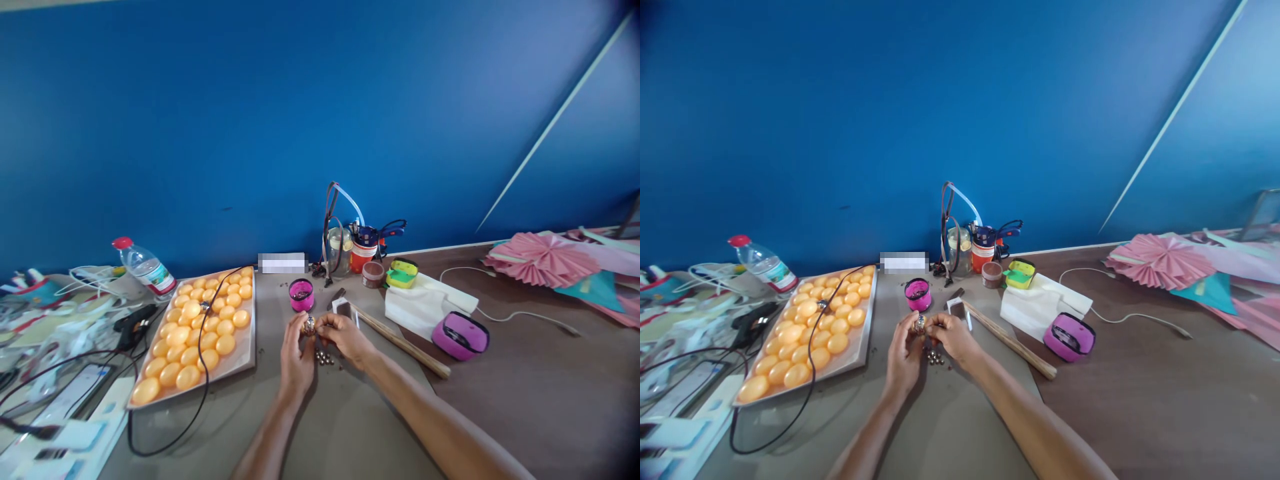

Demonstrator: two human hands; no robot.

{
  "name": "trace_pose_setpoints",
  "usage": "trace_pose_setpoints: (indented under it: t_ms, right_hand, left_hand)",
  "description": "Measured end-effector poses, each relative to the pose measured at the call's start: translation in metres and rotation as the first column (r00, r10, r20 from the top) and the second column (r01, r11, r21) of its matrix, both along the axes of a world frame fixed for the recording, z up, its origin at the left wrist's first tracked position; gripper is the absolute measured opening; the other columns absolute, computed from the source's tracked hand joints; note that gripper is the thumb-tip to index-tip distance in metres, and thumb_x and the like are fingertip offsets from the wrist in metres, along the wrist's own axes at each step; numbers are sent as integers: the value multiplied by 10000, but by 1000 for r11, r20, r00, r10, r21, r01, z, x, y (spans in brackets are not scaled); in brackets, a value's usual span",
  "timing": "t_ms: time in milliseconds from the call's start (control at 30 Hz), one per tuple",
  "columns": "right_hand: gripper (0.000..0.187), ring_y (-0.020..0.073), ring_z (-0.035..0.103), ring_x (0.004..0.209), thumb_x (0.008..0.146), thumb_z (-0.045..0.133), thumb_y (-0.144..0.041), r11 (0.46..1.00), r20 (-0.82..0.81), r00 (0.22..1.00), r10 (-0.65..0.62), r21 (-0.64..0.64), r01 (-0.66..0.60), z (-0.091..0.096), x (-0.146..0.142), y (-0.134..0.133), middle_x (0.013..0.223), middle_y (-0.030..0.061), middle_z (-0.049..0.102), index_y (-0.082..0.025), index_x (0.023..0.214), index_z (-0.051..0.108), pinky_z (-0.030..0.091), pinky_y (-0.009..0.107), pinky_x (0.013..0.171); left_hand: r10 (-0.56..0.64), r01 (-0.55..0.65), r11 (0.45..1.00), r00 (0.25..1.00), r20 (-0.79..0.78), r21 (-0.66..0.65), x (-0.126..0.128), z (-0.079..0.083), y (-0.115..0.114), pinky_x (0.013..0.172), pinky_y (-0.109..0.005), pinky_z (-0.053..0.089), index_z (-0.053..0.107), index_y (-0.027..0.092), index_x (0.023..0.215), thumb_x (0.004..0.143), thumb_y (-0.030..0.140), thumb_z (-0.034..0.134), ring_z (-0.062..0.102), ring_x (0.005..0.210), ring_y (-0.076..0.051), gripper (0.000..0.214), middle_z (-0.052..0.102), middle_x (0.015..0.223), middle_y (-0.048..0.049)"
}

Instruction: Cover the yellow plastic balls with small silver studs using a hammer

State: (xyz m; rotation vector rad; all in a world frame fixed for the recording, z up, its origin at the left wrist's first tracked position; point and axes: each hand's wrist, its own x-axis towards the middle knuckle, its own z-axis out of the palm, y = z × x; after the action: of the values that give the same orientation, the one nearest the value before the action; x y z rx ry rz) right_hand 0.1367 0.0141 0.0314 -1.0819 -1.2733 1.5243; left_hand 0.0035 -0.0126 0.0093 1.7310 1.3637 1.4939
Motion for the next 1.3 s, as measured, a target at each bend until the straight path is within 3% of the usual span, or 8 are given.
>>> trace_pose_setpoints:
  t_ms: [200,467,633,700,767,900,1167,1300]
  right_hand:
    - [116,94,469,482,651,586,-275,996,-70,997,-18,-85,12,5,-4,-4,504,-52,510,-176,672,530,359,231,527]
    - [165,101,455,434,654,596,-272,993,-46,994,-98,-64,95,1,-13,-4,445,-64,494,-206,644,445,339,227,477]
    - [163,82,453,462,694,577,-324,999,-149,988,-38,-38,32,5,-3,0,515,-65,501,-191,712,484,338,213,499]
    - [125,77,436,465,703,566,-293,999,-55,998,20,32,-18,5,6,3,531,-68,491,-183,757,536,332,210,494]
    - [80,89,451,490,702,556,-229,992,153,986,65,102,-81,2,14,5,543,-52,518,-175,753,587,353,219,508]
    - [149,146,569,697,714,532,-148,953,458,883,103,210,-220,-3,23,7,760,21,654,-171,795,654,437,268,675]
    - [244,152,570,837,776,479,-118,817,711,693,120,326,-476,7,17,-5,907,55,621,-174,920,668,410,234,758]
    - [211,150,568,825,822,463,-155,807,803,588,99,280,-519,8,11,-11,915,61,621,-178,887,662,392,225,735]
  left_hand:
    - [10,-10,1000,999,-53,13,0,-2,-2,973,-402,391,531,206,1156,825,202,481,497,1135,-221,335,558,1188,-100]
    - [15,-16,1000,999,-37,-9,3,2,-6,985,-410,376,546,202,1126,837,259,487,489,1147,-234,300,551,1201,-105]
    - [-5,19,994,992,123,-112,-1,5,-2,868,-362,454,513,197,1142,815,313,539,577,977,-204,348,588,1077,-92]
    - [16,20,987,976,219,-159,-3,6,0,830,-335,469,485,193,1159,808,346,552,590,935,-188,388,589,1054,-85]
    - [54,0,981,962,269,-196,-4,7,1,819,-312,470,483,191,1147,804,370,556,589,938,-182,394,586,1058,-80]
    - [123,-46,968,944,305,-249,-6,8,3,793,-294,474,508,182,1071,796,385,563,601,901,-176,346,598,1018,-76]
    - [121,-46,974,933,339,-221,-3,9,3,781,-296,488,519,176,1052,767,373,597,615,894,-176,355,606,1037,-88]
    - [134,-65,975,934,330,-213,-2,9,2,804,-313,489,491,176,1119,773,360,593,615,934,-187,405,583,1104,-108]
